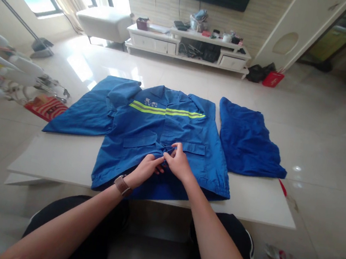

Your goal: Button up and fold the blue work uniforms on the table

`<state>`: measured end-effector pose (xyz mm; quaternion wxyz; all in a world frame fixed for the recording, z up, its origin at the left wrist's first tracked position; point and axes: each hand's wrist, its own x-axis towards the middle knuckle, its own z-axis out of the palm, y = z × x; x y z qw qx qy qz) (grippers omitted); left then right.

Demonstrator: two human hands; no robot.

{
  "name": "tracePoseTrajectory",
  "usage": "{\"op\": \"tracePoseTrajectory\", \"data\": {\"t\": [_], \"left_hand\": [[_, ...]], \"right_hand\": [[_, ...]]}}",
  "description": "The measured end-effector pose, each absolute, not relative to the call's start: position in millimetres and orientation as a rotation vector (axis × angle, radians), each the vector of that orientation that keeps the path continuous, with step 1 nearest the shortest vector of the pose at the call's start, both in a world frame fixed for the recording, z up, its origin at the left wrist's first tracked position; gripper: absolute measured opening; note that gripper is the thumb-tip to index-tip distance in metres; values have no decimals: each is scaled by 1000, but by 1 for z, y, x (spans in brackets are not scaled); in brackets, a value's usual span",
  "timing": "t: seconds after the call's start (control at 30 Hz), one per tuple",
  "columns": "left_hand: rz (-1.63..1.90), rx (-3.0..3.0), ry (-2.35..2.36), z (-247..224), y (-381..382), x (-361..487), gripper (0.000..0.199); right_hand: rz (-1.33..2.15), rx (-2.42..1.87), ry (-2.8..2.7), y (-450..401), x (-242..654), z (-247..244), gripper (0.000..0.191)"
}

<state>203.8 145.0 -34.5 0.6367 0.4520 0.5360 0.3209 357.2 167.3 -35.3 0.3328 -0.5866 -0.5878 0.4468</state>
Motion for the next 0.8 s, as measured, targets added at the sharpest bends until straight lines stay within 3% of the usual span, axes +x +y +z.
{"op": "tracePoseTrajectory", "data": {"t": [0.1,0.3,0.43,0.8], "left_hand": [[833,1055,1253,-39,148,202,46],[924,1180,1352,-45,150,201,50],[940,1275,1408,-46,148,204,48],[908,1311,1293,-46,138,207,49]], "right_hand": [[1112,-1493,-1548,163,359,-31,45],[828,-1445,-1935,158,362,-21,3],[780,-1408,-2003,161,365,-21,21],[744,-1490,-1852,162,363,-32,30]]}}
